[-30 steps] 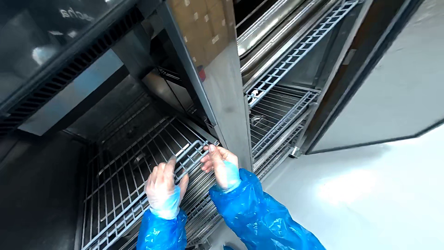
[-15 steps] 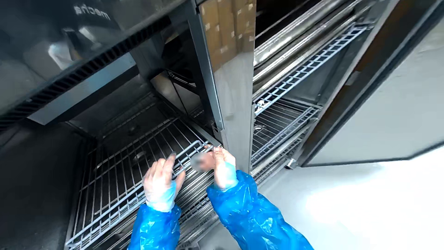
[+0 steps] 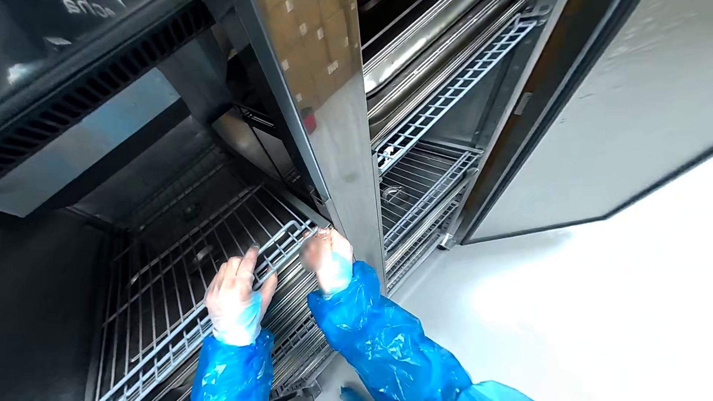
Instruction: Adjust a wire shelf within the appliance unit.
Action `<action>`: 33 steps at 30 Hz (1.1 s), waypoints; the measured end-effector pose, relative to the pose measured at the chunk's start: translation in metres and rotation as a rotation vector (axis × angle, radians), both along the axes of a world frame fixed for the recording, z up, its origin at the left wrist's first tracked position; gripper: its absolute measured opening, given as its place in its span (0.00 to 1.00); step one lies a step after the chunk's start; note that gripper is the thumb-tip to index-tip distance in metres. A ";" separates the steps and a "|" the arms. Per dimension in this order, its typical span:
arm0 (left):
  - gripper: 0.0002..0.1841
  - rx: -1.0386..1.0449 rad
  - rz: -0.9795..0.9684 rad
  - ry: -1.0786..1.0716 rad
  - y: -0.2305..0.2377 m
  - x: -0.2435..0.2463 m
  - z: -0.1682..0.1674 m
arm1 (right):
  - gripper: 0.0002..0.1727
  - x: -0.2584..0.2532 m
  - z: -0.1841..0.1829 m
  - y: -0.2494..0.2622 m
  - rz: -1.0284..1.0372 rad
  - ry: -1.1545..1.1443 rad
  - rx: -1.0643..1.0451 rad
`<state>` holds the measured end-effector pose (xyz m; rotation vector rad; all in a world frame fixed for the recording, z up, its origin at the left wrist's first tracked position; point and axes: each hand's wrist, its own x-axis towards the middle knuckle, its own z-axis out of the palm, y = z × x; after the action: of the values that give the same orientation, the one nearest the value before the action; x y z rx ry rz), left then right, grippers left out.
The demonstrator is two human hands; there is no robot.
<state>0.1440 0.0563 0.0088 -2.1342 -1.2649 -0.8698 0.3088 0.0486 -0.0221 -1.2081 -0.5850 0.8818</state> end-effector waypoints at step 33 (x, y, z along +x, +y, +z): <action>0.24 0.010 0.020 0.025 0.000 0.000 0.003 | 0.22 0.002 -0.007 -0.002 0.124 0.220 0.108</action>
<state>0.1439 0.0563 0.0121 -2.1145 -1.2645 -0.8366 0.3105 0.0464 -0.0296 -0.9701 -0.5266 1.0592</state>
